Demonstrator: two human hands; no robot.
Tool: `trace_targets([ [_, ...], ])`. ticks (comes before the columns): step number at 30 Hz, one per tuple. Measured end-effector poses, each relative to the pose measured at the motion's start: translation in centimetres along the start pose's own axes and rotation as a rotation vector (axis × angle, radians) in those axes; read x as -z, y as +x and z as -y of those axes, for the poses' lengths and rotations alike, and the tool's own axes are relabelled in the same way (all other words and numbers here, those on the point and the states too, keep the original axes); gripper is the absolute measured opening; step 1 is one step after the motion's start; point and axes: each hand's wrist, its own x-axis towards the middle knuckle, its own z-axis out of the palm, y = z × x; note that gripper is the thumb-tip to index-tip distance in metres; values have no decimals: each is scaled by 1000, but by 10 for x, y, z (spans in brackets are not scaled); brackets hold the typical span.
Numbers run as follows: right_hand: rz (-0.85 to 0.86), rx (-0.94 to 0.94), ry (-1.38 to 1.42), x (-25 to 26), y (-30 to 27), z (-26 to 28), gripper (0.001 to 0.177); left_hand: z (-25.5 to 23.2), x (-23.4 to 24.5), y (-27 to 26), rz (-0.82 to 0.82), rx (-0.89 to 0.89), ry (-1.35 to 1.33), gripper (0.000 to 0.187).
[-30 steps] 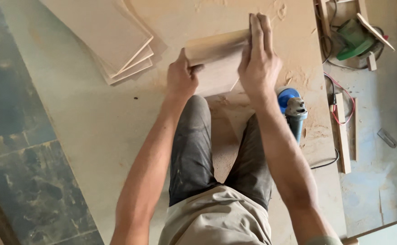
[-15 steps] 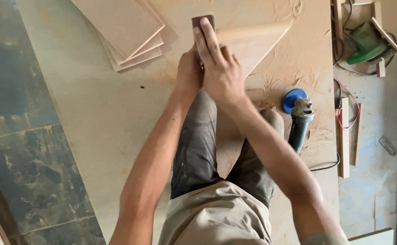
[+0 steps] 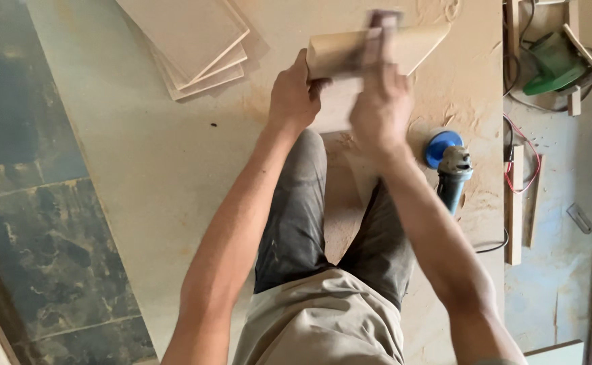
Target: The person sands the edges of a wooden board by hand using a piece of sandpaper.
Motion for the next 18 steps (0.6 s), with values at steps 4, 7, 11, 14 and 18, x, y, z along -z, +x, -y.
trace_targets([
  [4,90,202,-88,-27,-10,21,80,2,0,1,77,42,-5,33],
  [7,118,139,-156,-15,0,-6,76,0,-3,0,0,-5,5,42],
  [11,88,187,-68,-29,-10,21,79,5,-4,1,104,134,20,32],
  [14,119,209,-198,-20,-5,1,78,3,-4,1,33,42,49,41],
  [18,133,33,-91,-13,-10,-2,79,-12,2,-2,48,112,-21,43],
])
